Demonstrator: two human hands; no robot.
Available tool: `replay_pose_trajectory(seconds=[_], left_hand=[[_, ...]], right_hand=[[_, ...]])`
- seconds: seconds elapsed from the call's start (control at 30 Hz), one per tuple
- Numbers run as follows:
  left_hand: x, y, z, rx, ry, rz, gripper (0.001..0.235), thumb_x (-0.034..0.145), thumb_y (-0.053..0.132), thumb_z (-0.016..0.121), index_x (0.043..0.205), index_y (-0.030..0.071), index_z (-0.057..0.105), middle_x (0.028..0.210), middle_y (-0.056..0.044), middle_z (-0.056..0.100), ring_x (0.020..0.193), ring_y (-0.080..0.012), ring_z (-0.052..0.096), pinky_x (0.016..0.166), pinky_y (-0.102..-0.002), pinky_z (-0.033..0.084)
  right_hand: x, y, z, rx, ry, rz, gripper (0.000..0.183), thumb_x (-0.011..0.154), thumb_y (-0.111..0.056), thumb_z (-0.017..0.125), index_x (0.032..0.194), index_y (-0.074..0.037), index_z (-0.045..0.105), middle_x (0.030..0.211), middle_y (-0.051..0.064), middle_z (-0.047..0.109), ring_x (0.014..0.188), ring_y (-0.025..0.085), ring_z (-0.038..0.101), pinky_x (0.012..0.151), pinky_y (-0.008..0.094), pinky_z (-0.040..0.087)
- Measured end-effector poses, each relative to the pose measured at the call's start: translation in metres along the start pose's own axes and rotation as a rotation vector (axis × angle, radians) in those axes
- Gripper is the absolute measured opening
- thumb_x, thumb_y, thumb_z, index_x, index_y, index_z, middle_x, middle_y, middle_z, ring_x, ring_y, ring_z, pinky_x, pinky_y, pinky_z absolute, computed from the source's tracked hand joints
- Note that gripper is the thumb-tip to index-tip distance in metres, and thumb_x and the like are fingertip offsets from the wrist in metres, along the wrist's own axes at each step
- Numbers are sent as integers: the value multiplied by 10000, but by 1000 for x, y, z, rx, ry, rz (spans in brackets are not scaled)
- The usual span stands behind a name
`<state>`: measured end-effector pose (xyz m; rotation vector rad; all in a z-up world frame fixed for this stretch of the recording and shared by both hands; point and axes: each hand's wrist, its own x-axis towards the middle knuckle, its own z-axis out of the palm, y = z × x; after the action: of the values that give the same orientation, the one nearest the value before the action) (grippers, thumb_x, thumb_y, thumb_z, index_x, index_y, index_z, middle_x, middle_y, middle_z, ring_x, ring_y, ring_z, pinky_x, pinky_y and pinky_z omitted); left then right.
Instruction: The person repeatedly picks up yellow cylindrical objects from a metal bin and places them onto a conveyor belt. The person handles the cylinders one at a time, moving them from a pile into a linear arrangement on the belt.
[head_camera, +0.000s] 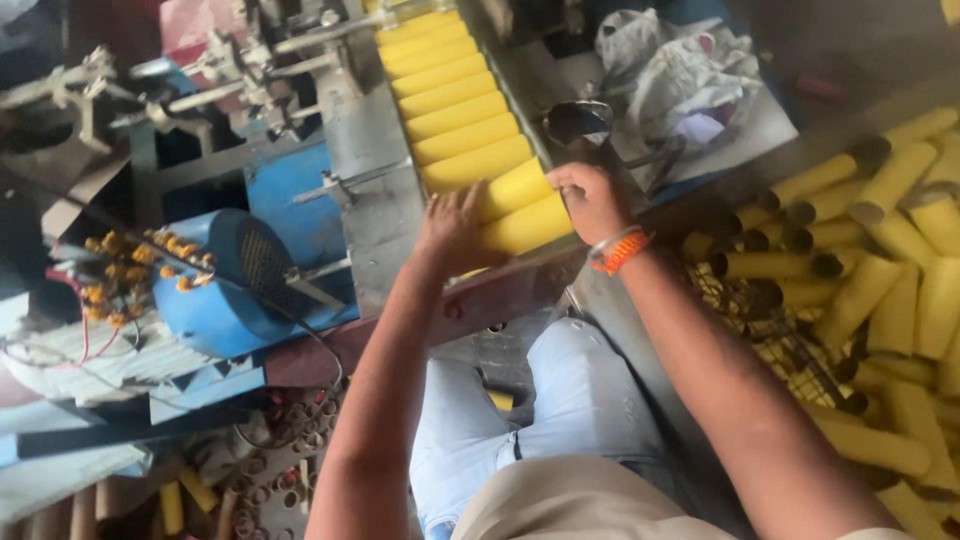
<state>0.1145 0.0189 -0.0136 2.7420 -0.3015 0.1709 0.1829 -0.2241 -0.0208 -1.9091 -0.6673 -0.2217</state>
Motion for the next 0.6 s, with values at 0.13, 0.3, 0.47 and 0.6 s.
replay_pose_trajectory(seconds=[0.13,0.3,0.47,0.6], left_hand=[[7,-13,0,190,-205,-68,1111,669,669,849,1512,82,425,1457,-245,494,1396,-419,437,1232,-538,242],[5,27,-10,134,-43,119,964,713,495,862,1480,48,485,1491,-221,493,1388,-441,431,1193,-570,248],[3,138,11,-324,-41,365,709,867,327,787,1464,34,542,1503,-271,498,1344,-453,532,1135,-468,454],[10,225,47,-459,-201,568,653,862,354,801,1414,80,587,1451,-208,563,1270,-427,612,1049,-477,523]], right_hand=[[-23,22,-33,-24,32,121,302,915,86,554,1114,-39,742,1055,97,744,990,189,667,888,309,534],[-134,65,-132,74,49,347,207,959,36,605,1095,-54,734,1045,81,758,1003,167,721,915,307,573],[-280,101,-225,-337,76,845,180,909,-36,706,1070,-91,764,1137,77,756,1030,218,721,924,372,559],[-354,112,-236,-442,-41,989,274,891,-36,693,1155,-99,735,1161,101,758,1029,265,726,932,403,563]])
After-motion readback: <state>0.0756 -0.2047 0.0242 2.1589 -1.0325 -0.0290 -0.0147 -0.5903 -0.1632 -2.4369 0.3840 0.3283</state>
